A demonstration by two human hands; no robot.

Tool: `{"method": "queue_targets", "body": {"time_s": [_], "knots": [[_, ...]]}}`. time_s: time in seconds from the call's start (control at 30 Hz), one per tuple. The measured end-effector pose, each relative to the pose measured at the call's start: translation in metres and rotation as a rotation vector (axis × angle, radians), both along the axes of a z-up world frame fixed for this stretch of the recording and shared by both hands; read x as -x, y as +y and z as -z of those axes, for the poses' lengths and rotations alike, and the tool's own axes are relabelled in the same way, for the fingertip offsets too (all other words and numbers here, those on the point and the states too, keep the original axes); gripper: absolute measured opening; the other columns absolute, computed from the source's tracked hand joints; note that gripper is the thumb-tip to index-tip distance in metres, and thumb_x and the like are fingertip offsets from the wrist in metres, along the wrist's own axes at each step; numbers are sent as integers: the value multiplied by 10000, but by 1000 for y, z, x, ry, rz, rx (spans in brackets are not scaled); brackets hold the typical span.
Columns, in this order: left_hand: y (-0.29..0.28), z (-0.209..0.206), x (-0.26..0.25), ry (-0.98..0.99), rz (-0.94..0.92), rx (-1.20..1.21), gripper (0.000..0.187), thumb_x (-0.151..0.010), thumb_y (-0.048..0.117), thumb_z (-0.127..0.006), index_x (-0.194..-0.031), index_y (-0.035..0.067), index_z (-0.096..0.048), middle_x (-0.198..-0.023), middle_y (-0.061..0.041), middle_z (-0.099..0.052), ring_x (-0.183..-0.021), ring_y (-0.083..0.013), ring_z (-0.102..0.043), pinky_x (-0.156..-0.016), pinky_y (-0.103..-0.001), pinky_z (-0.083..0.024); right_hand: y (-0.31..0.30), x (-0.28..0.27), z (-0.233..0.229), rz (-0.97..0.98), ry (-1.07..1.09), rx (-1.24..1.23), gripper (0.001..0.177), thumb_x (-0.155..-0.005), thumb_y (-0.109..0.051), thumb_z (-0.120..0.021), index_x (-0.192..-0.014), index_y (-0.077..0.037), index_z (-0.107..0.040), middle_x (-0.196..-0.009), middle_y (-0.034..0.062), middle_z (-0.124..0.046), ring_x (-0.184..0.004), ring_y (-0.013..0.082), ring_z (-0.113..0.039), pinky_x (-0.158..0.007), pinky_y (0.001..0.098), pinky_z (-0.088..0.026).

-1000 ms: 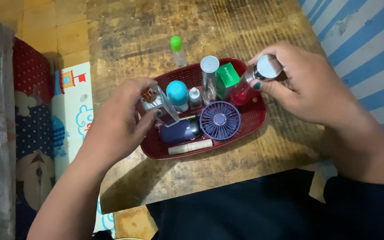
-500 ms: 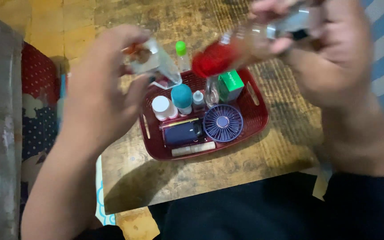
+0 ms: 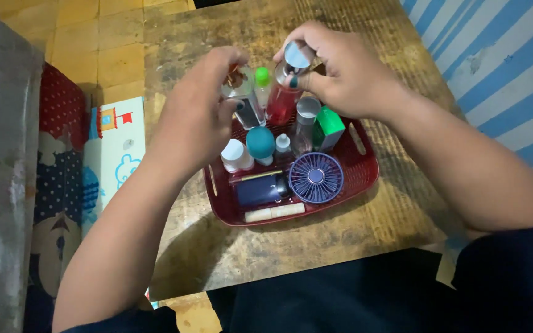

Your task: Organizing various personal care products, bottles, and small electronics into a red plastic basket on a wooden surface.

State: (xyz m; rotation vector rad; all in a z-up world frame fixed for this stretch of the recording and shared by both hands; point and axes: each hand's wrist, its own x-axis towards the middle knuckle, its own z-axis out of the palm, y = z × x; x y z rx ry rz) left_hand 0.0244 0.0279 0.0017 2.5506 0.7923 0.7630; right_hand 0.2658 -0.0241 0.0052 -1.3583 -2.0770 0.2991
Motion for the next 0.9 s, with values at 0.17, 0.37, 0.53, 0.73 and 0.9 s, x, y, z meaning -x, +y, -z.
{"method": "queue_targets", "body": {"time_s": [0.17, 0.37, 0.53, 0.73, 0.9], "knots": [[-4, -3, 12, -35, -40, -11, 532, -788, -137, -578, -1258, 91, -478, -1264, -131, -601, -1118, -348, -609, -859, -456, -477, 11, 14, -3, 110, -17, 248, 250, -916, -134, -687, -1137, -134, -571, -1082, 23, -701, -934, 208, -643, -751, 373, -467], [-6, -2, 21, -85, -10, -100, 549, -797, -168, -575, -1286, 57, -468, -1341, -150, -559, -1165, -377, -585, -856, -440, -505, 20, 19, -1, 176, -172, 394, 279, -909, -115, -668, -1170, -168, -586, -907, 28, -629, -738, 196, -531, -645, 367, -399], [-12, -7, 20, -83, -48, -37, 517, -830, -155, -591, -1281, 69, -474, -1328, -117, -562, -1096, -343, -585, -800, -414, -518, 26, 21, -1, 179, -176, 394, 256, -876, -180, -711, -1113, -182, -615, -889, 1, -603, -751, 190, -516, -644, 364, -378], [-18, -11, 21, -87, -34, -54, 500, -817, -154, -594, -1258, 46, -469, -1242, -143, -568, -1047, -347, -584, -770, -419, -518, 37, 25, 10, 213, -202, 549, 271, -817, -133, -710, -1072, -210, -662, -929, -47, -633, -791, 142, -556, -652, 311, -409], [-19, -10, 22, -85, -33, -40, 484, -831, -160, -582, -1260, 33, -469, -1237, -159, -565, -1038, -350, -574, -761, -414, -528, 42, 23, 7, 209, -223, 570, 350, -736, -134, -807, -1063, -198, -700, -865, -59, -676, -754, 132, -596, -641, 306, -410]]}}
